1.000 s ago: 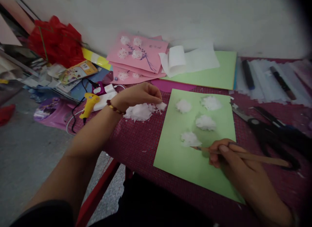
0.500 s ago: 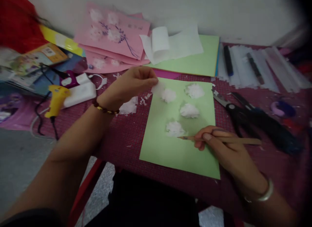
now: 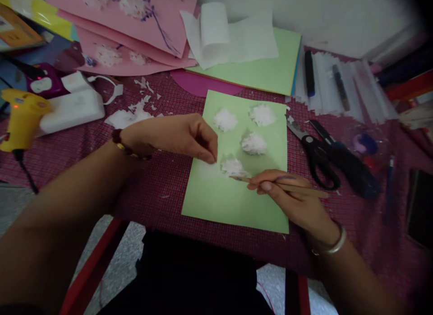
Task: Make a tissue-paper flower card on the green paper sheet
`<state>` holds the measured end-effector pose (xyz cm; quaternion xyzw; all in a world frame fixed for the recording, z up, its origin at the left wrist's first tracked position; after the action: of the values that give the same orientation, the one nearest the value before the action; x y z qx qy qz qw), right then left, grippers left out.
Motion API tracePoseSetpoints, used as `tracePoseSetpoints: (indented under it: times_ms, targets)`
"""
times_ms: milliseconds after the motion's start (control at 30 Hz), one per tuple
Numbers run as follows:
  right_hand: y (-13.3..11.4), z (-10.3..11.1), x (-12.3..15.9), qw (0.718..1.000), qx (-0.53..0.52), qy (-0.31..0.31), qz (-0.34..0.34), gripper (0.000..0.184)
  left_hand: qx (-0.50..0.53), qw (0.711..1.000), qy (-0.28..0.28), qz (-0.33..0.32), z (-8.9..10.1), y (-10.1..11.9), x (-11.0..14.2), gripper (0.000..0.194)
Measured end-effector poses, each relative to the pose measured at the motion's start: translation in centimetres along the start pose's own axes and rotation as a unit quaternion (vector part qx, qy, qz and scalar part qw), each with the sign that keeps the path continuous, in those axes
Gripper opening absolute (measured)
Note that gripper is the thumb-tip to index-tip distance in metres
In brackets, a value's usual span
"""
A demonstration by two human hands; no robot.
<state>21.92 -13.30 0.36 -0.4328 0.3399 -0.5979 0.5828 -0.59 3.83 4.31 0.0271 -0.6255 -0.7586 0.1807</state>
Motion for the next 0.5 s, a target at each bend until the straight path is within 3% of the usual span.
tracePoseSetpoints:
  times_ms: [100, 200, 333, 500]
  targets:
    - [0.0, 0.0, 0.1, 1.000, -0.004, 0.017, -0.008, 0.017, -0.062, 0.995, -0.075, 0.003, -0.2, -0.4, -0.2, 0.008]
    - [-0.1, 0.0, 0.2, 0.999, -0.031, 0.022, -0.002, 0.018, -0.100, 0.989, -0.105, 0.017, -0.2, -1.2, -0.2, 0.007]
    - [-0.4, -0.4, 0.4, 1.000, -0.014, 0.000, 0.013, 0.018, -0.097, 0.989, -0.105, 0.036, -0.4, -1.7, -0.1, 0.005]
    - [-0.6, -0.8, 0.4, 0.999, 0.041, 0.030, 0.013, 0.017, -0.078, 0.993, -0.084, 0.027, -1.5, -0.5, -0.1, 0.005]
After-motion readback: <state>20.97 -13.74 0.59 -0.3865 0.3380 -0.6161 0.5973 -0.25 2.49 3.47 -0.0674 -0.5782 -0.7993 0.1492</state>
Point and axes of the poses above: each hand's wrist, its own x-axis away from the middle knuckle, its own z-axis out of the back of the hand, y = z × x, the point moved 1 cm from there along -x, towards the middle knuckle, and after that the axes turned 7 degrees about -z, right-handed, at the moved point
